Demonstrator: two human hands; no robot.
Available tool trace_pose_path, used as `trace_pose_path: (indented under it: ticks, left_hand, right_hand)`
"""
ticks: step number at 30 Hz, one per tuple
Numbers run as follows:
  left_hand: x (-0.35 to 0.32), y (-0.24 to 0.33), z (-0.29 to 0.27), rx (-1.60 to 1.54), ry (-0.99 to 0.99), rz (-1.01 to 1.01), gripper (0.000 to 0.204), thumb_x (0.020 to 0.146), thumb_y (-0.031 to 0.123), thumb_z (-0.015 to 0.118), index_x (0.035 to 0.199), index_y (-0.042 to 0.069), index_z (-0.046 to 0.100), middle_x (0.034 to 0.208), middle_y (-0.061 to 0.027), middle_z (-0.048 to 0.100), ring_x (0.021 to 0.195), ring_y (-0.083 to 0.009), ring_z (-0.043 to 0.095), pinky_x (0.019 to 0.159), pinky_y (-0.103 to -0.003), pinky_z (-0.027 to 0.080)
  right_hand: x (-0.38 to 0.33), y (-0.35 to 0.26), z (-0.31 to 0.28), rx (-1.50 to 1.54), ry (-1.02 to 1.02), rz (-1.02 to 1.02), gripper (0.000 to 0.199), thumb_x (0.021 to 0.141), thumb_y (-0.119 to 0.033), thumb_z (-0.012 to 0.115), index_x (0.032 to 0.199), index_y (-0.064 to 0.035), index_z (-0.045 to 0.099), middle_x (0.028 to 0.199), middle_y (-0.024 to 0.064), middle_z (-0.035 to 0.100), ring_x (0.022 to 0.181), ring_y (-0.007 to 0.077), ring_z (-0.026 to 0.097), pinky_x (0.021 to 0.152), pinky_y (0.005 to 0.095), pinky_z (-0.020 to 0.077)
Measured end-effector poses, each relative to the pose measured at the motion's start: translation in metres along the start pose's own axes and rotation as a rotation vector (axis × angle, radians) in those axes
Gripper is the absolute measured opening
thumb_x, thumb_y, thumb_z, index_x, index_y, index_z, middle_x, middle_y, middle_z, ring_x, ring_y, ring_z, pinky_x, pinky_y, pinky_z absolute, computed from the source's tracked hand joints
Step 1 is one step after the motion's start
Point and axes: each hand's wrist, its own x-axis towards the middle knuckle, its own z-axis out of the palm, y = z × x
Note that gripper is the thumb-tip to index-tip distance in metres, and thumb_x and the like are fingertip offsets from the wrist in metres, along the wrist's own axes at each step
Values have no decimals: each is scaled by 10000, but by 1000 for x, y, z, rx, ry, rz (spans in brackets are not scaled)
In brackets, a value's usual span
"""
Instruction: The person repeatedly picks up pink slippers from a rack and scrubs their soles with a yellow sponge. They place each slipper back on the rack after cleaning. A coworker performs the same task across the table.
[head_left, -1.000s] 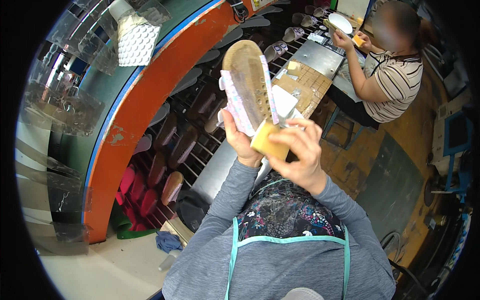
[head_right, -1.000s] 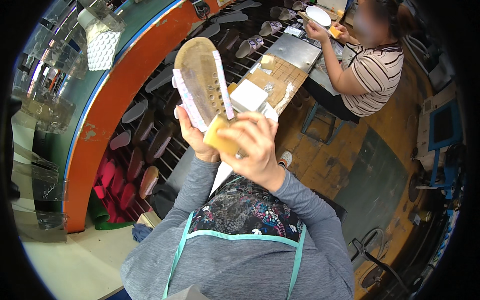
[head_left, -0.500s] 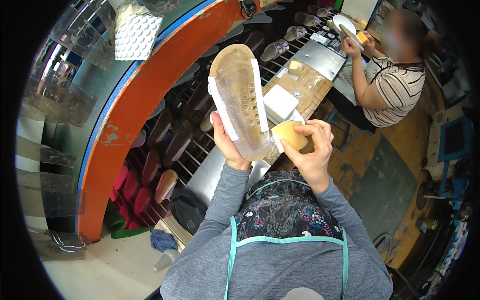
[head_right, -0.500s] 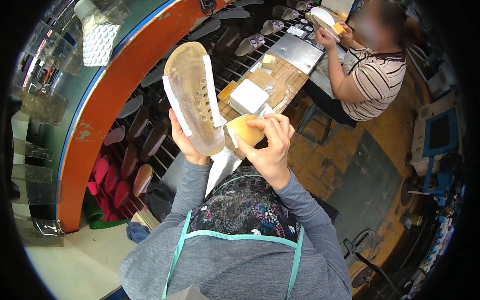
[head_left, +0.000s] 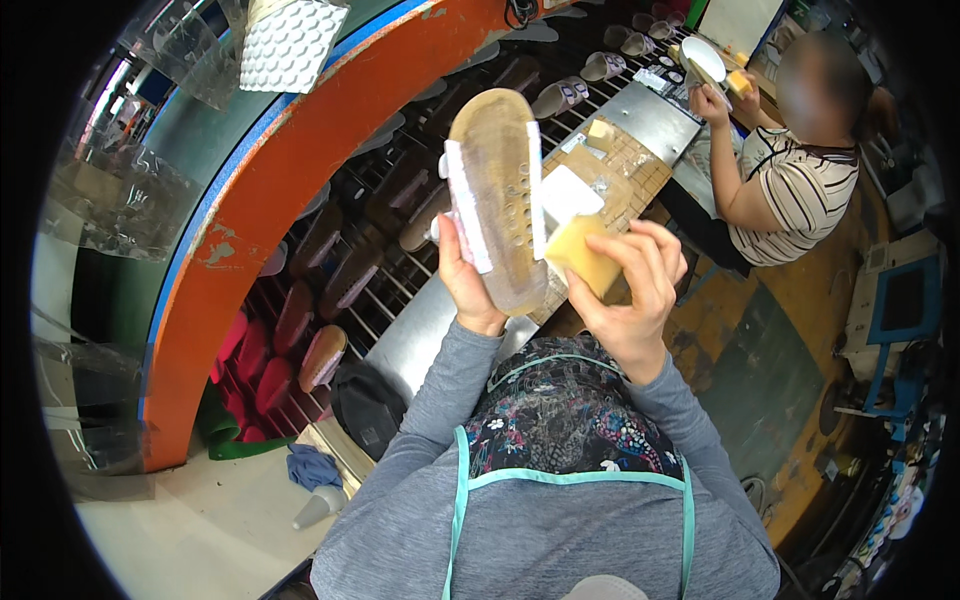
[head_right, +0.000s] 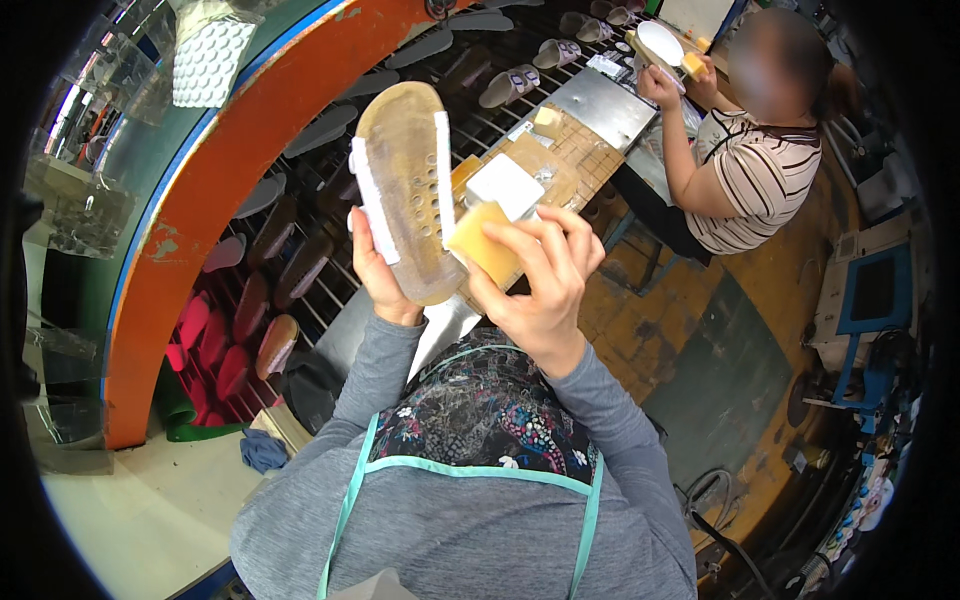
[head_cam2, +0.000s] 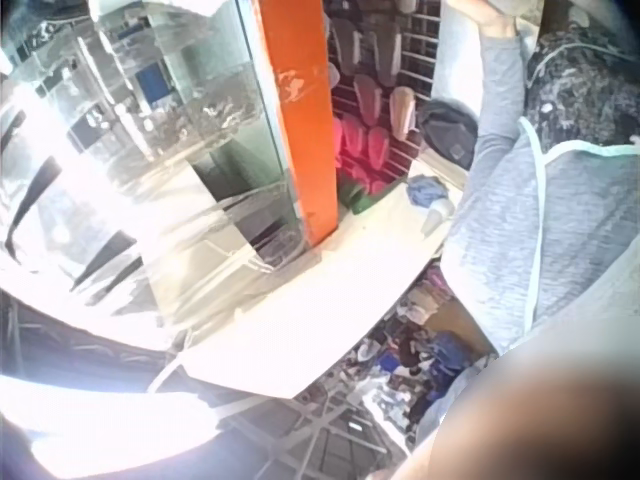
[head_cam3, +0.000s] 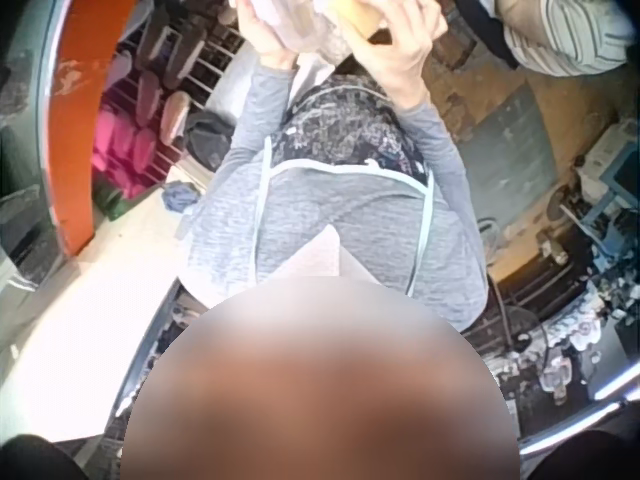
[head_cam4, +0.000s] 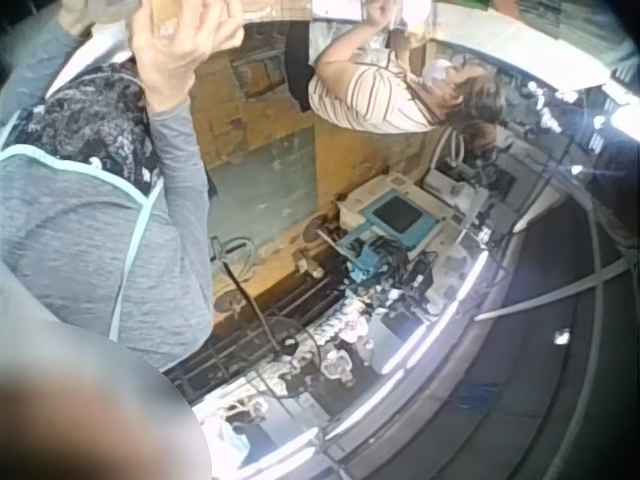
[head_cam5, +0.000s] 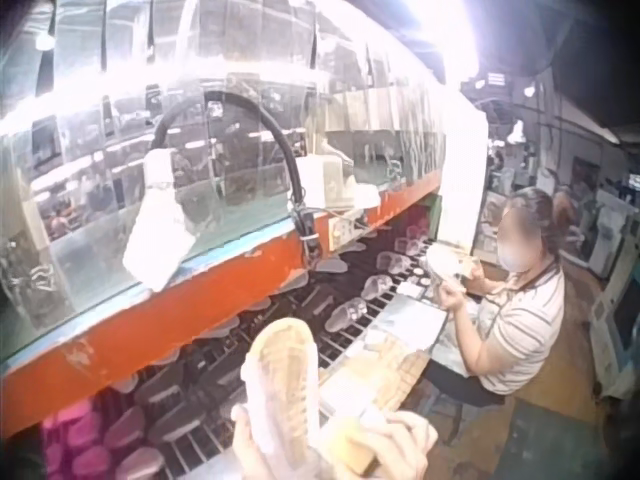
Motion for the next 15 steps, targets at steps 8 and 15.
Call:
trace_pose_path:
  ticks: [8,15]
  left_hand:
    - [14,5,6,-53,-98,51,568,1017,513,355,1332,72,524,1252,-120,621,1095,-279,618,972,-416,486]
    - [17,0,11,161,105,183,610,1021,537,307,1389,76,464,1334,-96,558,1185,-249,554,1013,-395,441]
  right_hand:
    - [-13,-10,9,27,-160,-80,337,689,-210,765,1019,-152,735,902,-5,645,1088,248,534,947,428,255]
    - [-16,0,-2,136,-150,88,344,655,-165,784,990,-118,721,938,13,667,1094,253,531,967,398,294]
